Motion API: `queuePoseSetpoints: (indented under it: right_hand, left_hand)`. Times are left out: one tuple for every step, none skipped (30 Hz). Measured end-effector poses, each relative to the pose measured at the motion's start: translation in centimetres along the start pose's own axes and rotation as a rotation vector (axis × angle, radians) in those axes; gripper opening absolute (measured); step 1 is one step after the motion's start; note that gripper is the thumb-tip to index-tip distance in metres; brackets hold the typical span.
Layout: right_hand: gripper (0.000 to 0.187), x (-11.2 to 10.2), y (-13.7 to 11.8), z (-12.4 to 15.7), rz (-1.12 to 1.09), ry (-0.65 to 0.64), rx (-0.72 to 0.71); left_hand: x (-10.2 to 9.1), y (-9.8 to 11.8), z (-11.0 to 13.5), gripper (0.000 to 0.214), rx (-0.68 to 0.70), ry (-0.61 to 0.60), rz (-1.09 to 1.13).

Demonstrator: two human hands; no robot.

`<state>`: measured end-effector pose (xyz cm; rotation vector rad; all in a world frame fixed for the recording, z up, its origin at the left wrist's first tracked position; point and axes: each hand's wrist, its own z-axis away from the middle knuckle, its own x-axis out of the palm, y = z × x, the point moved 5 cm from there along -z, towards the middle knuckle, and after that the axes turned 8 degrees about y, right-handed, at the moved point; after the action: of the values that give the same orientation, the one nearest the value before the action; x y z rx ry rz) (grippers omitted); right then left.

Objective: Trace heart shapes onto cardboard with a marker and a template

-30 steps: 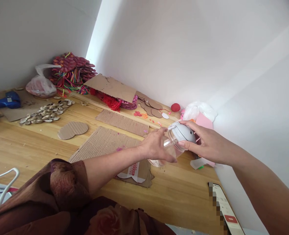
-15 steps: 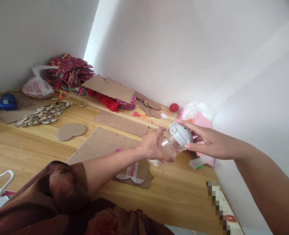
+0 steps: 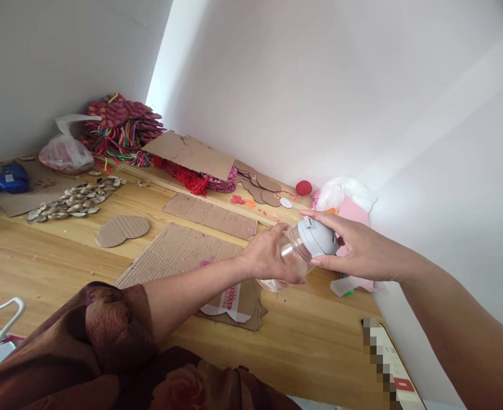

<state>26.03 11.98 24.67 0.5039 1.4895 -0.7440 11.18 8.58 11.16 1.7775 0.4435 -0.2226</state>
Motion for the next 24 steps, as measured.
queuePoseSetpoints:
  right_hand:
    - [0.091,0.0,0.1,0.0,-0.020,0.005,0.013]
    - [0.088,-0.2,0.2,0.0,-0.029,0.015,0.033]
    - [0.087,-0.4,0.2,0.0,-0.027,0.026,0.056]
    - [0.086,-0.6,0.3,0.1,-0.020,0.036,0.078]
    - [0.086,-0.8,0.3,0.1,-0.012,0.038,0.091]
    - [0.087,-0.9,0.2,0.1,-0.006,0.031,0.094]
    - [0.087,-0.9,0.0,0.1,0.000,0.014,0.089]
    - [0.087,-0.7,-0.2,0.1,0.007,-0.006,0.081]
    - [0.087,-0.5,-0.5,0.1,0.017,-0.023,0.075]
    - [0.087,-0.3,-0.7,0.1,0.030,-0.036,0.071]
    - [0.087,0.0,-1.0,0.0,0.048,-0.043,0.069]
    - [0.086,0.3,-1.2,-0.1,0.065,-0.042,0.072]
    - [0.085,0.6,-1.3,-0.3,0.083,-0.031,0.084]
    - [0.084,0.9,-1.4,-0.4,0.100,-0.007,0.110]
    - [0.082,1.1,-1.3,-0.5,0.114,0.019,0.146]
    - [0.081,1.2,-1.1,-0.6,0.125,0.041,0.189]
    - [0.081,1.4,-0.8,-0.7,0.131,0.055,0.230]
    - [0.081,1.5,-0.5,-0.8,0.130,0.059,0.253]
    - [0.083,1.5,-0.3,-0.8,0.123,0.054,0.249]
    - [0.086,1.4,-0.2,-0.8,0.111,0.041,0.222]
    - [0.089,1.3,-0.2,-0.8,0.092,0.024,0.183]
    - [0.093,1.2,-0.2,-0.7,0.066,0.009,0.145]
    - [0.094,1.0,-0.3,-0.7,0.034,-0.005,0.115]
    - [0.094,0.8,-0.3,-0.6,-0.001,-0.023,0.099]
  left_hand:
    - [0.0,0.0,0.0,0.126,-0.001,-0.008,-0.005]
    - [0.1,0.0,0.1,0.125,0.000,-0.017,-0.007]
    - [0.1,0.0,0.1,0.125,0.002,-0.025,-0.007]
    - [0.2,0.0,0.1,0.124,0.004,-0.032,-0.007]
    - [0.2,0.0,0.1,0.125,0.006,-0.037,-0.007]
    - [0.2,0.0,0.1,0.126,0.006,-0.039,-0.006]
    - [0.2,0.0,0.1,0.127,0.006,-0.040,-0.005]
    - [0.3,0.0,0.1,0.128,0.006,-0.039,-0.003]
    - [0.3,0.0,0.1,0.129,0.008,-0.038,0.002]
    - [0.3,0.1,0.0,0.129,0.009,-0.037,0.008]
    - [0.4,0.1,0.0,0.129,0.010,-0.037,0.011]
    - [0.4,0.1,0.0,0.129,0.009,-0.037,0.007]
    - [0.5,0.1,0.0,0.129,0.005,-0.033,-0.001]
    - [0.6,0.1,-0.1,0.128,-0.003,-0.024,-0.013]
    - [0.7,0.1,-0.1,0.128,-0.010,-0.011,-0.025]
    - [0.7,0.0,-0.2,0.127,-0.014,0.005,-0.036]
    - [0.8,-0.1,-0.3,0.127,-0.012,0.020,-0.044]
    - [0.8,-0.1,-0.3,0.128,-0.006,0.030,-0.051]
    - [0.8,-0.2,-0.4,0.128,0.001,0.033,-0.058]
    - [0.9,-0.2,-0.4,0.128,0.008,0.030,-0.063]
    - [0.9,-0.3,-0.4,0.128,0.010,0.026,-0.064]
    - [0.9,-0.4,-0.4,0.128,0.007,0.019,-0.060]
    - [0.8,-0.5,-0.4,0.128,0.001,0.012,-0.050]
    - [0.7,-0.5,-0.3,0.128,-0.004,0.005,-0.037]
